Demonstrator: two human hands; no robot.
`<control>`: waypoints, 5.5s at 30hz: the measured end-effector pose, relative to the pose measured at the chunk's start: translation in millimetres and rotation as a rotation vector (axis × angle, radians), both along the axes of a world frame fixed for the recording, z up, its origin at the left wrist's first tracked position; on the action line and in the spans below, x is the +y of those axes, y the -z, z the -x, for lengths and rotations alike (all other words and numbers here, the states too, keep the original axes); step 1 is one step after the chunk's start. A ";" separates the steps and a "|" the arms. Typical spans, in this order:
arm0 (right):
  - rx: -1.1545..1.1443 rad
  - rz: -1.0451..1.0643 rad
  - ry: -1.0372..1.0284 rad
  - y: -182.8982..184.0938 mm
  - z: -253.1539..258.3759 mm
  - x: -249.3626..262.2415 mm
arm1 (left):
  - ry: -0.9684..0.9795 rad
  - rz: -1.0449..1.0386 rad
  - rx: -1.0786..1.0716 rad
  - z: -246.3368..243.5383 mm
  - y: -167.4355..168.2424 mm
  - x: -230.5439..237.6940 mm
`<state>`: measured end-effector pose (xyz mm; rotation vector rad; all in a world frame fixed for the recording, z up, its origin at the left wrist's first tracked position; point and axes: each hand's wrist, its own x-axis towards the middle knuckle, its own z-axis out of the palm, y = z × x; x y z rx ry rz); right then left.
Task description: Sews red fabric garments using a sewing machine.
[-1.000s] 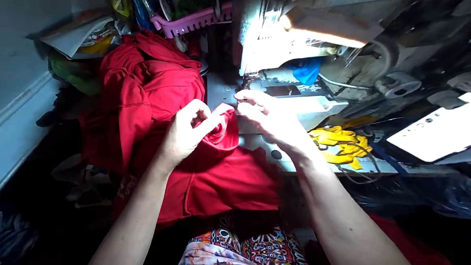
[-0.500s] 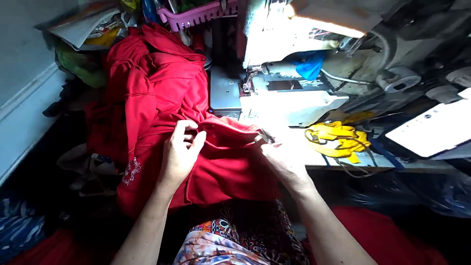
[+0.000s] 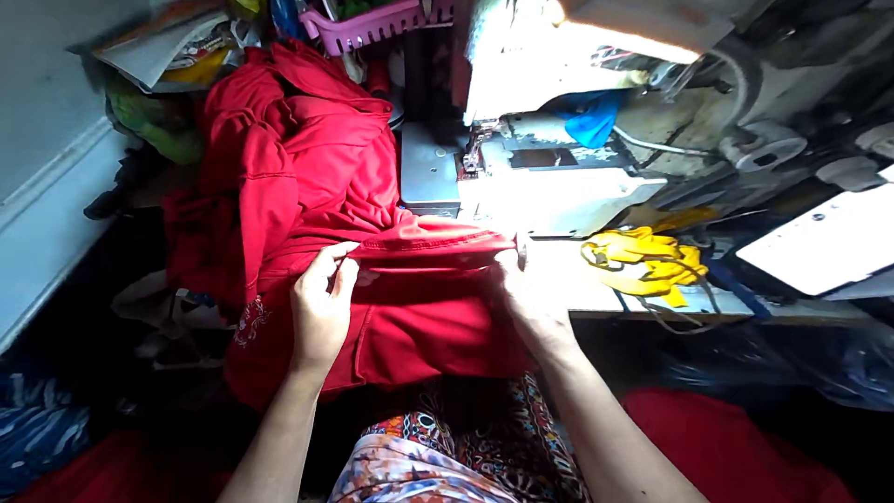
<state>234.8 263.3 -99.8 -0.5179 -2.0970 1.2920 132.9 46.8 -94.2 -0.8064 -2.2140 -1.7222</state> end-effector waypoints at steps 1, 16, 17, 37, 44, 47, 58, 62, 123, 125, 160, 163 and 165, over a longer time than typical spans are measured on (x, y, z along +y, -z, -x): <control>-0.054 0.047 0.006 -1.6 0.8 -1.0 | 0.058 -0.070 -0.039 0.0 -1.5 -2.3; -0.332 -0.159 -0.303 -6.6 -20.1 55.0 | -0.124 0.362 0.552 69.5 -116.9 -58.4; -0.359 -0.205 -0.324 -3.1 -20.6 55.4 | -0.018 0.514 0.634 66.3 -107.7 -45.5; -0.012 0.646 -0.669 -30.5 -44.5 -36.7 | 0.489 0.152 -0.218 -85.1 -12.8 -10.9; 0.147 0.182 -0.573 -21.9 -76.1 -43.1 | 0.487 -0.024 -0.450 -88.6 -20.2 -3.6; 0.118 0.020 -0.531 -18.9 -85.6 -53.6 | 0.474 -0.086 -0.441 -94.3 -16.3 4.7; 0.161 0.765 -0.331 -26.0 -73.1 -28.2 | 0.485 -0.303 -0.550 -77.8 -6.6 8.9; 0.240 1.023 -0.320 -26.9 -63.3 -22.6 | 0.494 -0.548 -0.820 -65.0 -18.3 9.1; 0.093 0.348 -0.369 -27.7 32.5 20.8 | -0.205 0.580 0.309 77.6 -31.8 55.8; 0.039 0.650 -0.460 -13.7 25.2 24.2 | -0.180 0.600 0.292 92.9 -11.3 62.3; -0.020 -0.107 -0.203 -51.8 20.7 44.8 | 0.447 1.370 0.557 102.9 -160.0 109.7; -0.016 -0.066 -0.110 -51.6 39.0 63.3 | 0.404 1.315 0.567 116.7 -185.4 91.7; 0.022 -0.102 -0.157 -54.6 50.1 63.3 | 0.471 1.236 0.623 111.9 -190.2 89.8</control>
